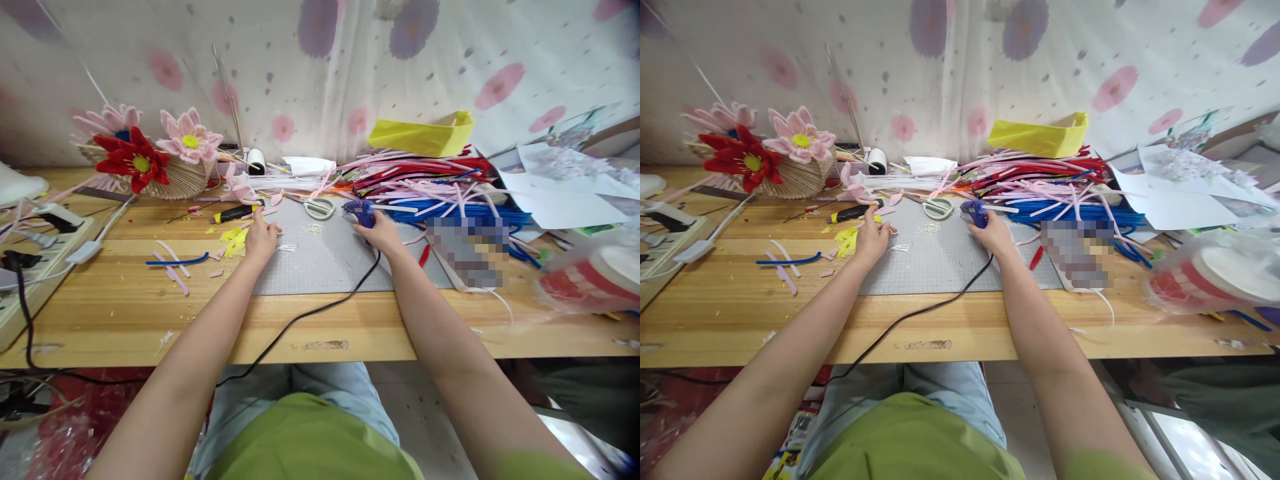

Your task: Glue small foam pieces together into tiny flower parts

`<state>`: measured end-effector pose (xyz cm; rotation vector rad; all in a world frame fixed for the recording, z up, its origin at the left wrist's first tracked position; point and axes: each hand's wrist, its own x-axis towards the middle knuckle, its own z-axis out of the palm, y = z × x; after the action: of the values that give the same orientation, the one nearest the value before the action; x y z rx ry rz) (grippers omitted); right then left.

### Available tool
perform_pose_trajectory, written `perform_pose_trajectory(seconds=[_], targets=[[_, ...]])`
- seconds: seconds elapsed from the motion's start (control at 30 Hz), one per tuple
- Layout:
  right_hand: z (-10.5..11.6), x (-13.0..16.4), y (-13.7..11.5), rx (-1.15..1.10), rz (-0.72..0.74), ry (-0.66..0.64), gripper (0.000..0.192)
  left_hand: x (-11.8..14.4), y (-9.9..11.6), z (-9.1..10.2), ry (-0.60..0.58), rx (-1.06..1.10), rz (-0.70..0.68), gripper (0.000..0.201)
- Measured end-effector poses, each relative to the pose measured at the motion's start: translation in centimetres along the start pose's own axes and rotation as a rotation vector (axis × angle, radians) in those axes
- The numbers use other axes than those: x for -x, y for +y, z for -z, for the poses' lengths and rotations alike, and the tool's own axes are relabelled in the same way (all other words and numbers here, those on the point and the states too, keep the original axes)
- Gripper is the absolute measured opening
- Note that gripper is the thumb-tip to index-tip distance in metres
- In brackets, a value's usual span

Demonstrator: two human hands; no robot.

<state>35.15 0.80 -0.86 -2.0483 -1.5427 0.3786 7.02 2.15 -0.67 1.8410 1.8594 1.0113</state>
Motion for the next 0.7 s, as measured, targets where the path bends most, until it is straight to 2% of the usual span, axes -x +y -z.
perform_pose_trajectory(seconds=[0.13, 0.23, 0.33, 0.43, 0.57, 0.63, 0.7], targets=[[1.2, 0.0, 0.5, -0.004, 0.011, -0.111, 0.058, 0.0, 0.0, -0.1, -0.027, 0.003, 0.033, 0.048], [2.5, 0.2, 0.7, 0.041, 0.03, -0.177, 0.064, 0.1, -0.1, 0.1, 0.006, 0.055, 0.037, 0.046], [4.2, 0.6, 0.7, 0.243, 0.003, -0.198, 0.063, 0.3, -0.4, 0.5, 0.087, 0.146, 0.033, 0.041], [5.9, 1.1, 0.2, 0.441, -0.046, -0.269, 0.048, 0.4, -1.1, 1.0, 0.18, 0.223, 0.042, 0.035], [6.5, 2.0, -1.8, 0.486, 0.111, -0.438, 0.034, 0.3, -2.1, 1.2, 0.201, 0.298, 0.036, 0.036], [5.6, 2.5, -3.5, 0.398, 0.225, -0.539, 0.03, 0.2, -2.4, 1.0, 0.156, 0.372, 0.019, 0.039], [4.1, 2.9, -5.2, 0.245, 0.346, -0.579, 0.027, 0.2, -2.6, 0.6, 0.107, 0.464, 0.004, 0.041]])
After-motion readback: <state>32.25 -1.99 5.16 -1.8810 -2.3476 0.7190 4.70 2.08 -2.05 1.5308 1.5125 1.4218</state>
